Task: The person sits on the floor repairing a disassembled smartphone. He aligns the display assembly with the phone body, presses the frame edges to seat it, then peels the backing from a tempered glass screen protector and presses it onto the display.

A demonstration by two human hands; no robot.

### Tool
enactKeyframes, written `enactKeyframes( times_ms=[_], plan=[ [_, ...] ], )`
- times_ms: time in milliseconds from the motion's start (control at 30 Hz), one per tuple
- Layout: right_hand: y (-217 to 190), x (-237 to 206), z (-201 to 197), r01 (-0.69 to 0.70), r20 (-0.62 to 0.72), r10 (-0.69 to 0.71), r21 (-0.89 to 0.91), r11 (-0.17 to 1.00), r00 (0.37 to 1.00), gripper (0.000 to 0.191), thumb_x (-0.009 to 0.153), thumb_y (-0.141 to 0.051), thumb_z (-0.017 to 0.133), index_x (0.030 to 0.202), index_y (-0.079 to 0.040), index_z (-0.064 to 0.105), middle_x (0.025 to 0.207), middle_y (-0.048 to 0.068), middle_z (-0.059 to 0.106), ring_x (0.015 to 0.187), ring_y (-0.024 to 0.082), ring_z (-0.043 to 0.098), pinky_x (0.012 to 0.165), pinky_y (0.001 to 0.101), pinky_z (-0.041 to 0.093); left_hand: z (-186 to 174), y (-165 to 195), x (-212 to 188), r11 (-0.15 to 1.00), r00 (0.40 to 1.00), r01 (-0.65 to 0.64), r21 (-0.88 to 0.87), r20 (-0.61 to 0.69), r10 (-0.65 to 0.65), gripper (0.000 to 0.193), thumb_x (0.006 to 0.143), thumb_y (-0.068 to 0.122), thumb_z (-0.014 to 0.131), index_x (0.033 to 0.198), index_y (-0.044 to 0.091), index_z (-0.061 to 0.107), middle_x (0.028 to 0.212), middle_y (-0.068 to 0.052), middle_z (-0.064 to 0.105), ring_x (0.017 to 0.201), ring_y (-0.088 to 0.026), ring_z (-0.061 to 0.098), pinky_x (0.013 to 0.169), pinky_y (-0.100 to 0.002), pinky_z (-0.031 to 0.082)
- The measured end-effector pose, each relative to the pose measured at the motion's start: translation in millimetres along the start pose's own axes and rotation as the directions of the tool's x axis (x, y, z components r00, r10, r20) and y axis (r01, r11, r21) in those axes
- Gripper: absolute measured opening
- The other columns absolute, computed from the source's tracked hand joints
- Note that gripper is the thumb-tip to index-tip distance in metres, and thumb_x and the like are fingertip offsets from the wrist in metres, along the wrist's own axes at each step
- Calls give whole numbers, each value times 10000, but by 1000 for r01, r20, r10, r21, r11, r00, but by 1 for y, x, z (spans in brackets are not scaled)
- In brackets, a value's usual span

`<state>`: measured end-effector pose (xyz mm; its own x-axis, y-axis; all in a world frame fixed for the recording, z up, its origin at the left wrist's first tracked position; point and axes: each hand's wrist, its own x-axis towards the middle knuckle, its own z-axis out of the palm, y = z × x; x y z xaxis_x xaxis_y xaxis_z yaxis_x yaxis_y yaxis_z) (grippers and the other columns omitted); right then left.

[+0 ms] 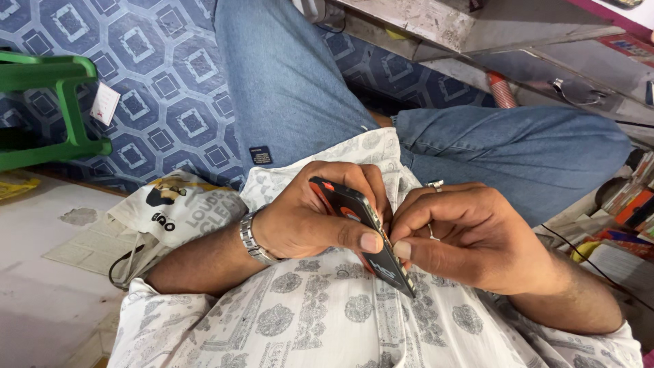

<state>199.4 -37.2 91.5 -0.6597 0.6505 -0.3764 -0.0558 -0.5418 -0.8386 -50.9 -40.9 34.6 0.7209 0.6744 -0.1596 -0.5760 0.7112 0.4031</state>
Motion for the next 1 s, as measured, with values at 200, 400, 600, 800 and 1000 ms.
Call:
enactKeyframes(
  times_ms=[200, 400, 600, 800, 1000],
  plan=[
    [4, 0, 0, -3, -11, 4, 87, 996, 1000, 87, 940, 61, 688, 1009, 74, 740, 953, 110, 698, 830, 122, 643, 673, 273, 499, 0, -1, 2, 1000, 1000, -3, -3, 2, 3, 169, 951, -24, 824, 965, 7, 658, 1004, -111, 657, 901, -162, 665, 811, -286, 540],
    [6, 0, 1, 1, -15, 0, 72, 997, 1000, 103, 927, 60, 693, 1019, 77, 737, 947, 111, 704, 814, 117, 643, 657, 265, 501, -2, -2, 0, 1000, 1000, -18, 6, 5, 18, 170, 949, -28, 823, 960, 3, 656, 1011, -109, 653, 911, -159, 658, 828, -285, 535],
    [7, 0, 1, 4, -10, -3, 93, 996, 1000, 90, 939, 66, 688, 1014, 83, 736, 947, 118, 701, 823, 122, 647, 665, 265, 499, -2, -2, -1, 1000, 1000, -18, -3, 6, 18, 173, 951, -23, 824, 962, 2, 653, 1012, -109, 651, 914, -161, 661, 827, -287, 539],
    [7, 1, 1, 9, -2, -9, 95, 995, 1000, 90, 944, 67, 680, 1015, 88, 732, 953, 123, 697, 828, 126, 652, 671, 269, 506, -2, -2, -1, 1000, 1000, -13, 0, 5, 13, 176, 948, -14, 826, 958, 2, 651, 1011, -106, 651, 909, -159, 667, 818, -285, 546],
    [6, 1, 1, 14, 15, -15, 102, 995, 1000, 85, 955, 60, 667, 1009, 87, 726, 953, 128, 700, 831, 140, 678, 683, 277, 533, -2, -2, -1, 1000, 1000, -5, -3, 1, 5, 179, 950, -8, 830, 955, 3, 652, 1004, -104, 655, 908, -159, 666, 820, -288, 548]
  ],
)
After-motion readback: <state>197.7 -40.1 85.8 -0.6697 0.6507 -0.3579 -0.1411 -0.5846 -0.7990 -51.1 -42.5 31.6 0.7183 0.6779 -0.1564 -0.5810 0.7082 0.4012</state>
